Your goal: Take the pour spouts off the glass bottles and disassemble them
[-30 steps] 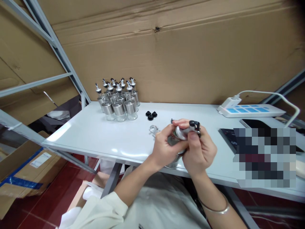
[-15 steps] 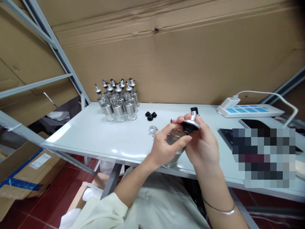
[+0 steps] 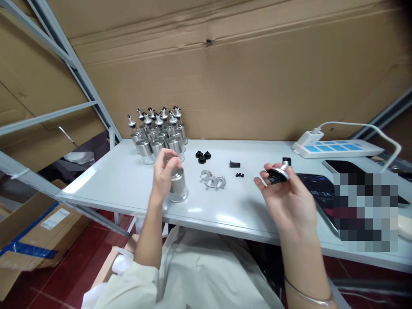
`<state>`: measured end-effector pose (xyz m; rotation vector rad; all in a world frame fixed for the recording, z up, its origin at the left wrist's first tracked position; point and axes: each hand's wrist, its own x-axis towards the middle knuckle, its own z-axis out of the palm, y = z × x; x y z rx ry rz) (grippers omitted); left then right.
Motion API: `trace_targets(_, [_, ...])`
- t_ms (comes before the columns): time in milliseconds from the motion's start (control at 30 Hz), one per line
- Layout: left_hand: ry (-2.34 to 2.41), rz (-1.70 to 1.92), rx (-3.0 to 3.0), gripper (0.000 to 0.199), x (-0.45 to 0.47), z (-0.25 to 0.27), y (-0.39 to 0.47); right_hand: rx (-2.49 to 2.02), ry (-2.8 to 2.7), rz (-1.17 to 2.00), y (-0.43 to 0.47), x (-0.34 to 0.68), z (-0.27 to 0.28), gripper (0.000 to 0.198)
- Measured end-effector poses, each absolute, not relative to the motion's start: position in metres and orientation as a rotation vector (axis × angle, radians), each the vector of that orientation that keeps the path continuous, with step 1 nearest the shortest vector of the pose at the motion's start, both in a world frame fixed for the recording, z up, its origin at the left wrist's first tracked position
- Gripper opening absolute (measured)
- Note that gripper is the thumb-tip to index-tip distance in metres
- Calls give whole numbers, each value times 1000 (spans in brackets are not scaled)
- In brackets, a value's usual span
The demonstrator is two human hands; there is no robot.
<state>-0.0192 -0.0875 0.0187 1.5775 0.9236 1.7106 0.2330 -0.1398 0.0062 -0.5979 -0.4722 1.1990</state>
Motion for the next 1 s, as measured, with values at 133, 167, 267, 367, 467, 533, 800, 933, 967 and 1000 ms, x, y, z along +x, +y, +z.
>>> trace_targets(133, [1063,1806,1492,13,-63,25,-67,-667,-409,1157,-142,239,-9,13])
trace_targets(167, [1085,1831,1469,13,-73,26,-62,-686,-394,1159,-143,240,-13,14])
trace_targets(267, [1174,1949,1428,9,-103,27,-46,-726,-364,1138,-145,243,-20,18])
trace_targets(367, [1290,2041,1418,5,-128,28,-25,-751,-367,1066,-149,246,-22,20])
trace_targets(467, [1376,2101,1383,7,-148,29,-2,-765,-356,1049,-152,247,-24,20])
trace_targets(533, [1419,2146,1403,8,-160,28,12,-770,-352,1043,-154,246,-27,20])
trace_targets(800, [1565,2143,1537,7,-192,23,53,-793,-445,1054,-155,239,-33,25])
trace_targets(933, [1777,2194,1623,10,-196,15,67,-827,-502,1041,-154,238,-34,28])
trace_targets(967, [1833,2215,1661,14,-196,12,68,-828,-506,1038,-154,238,-34,28])
trace_targets(1000, [1881,2236,1702,19,-197,8,69,-825,-507,1035,-154,238,-34,28])
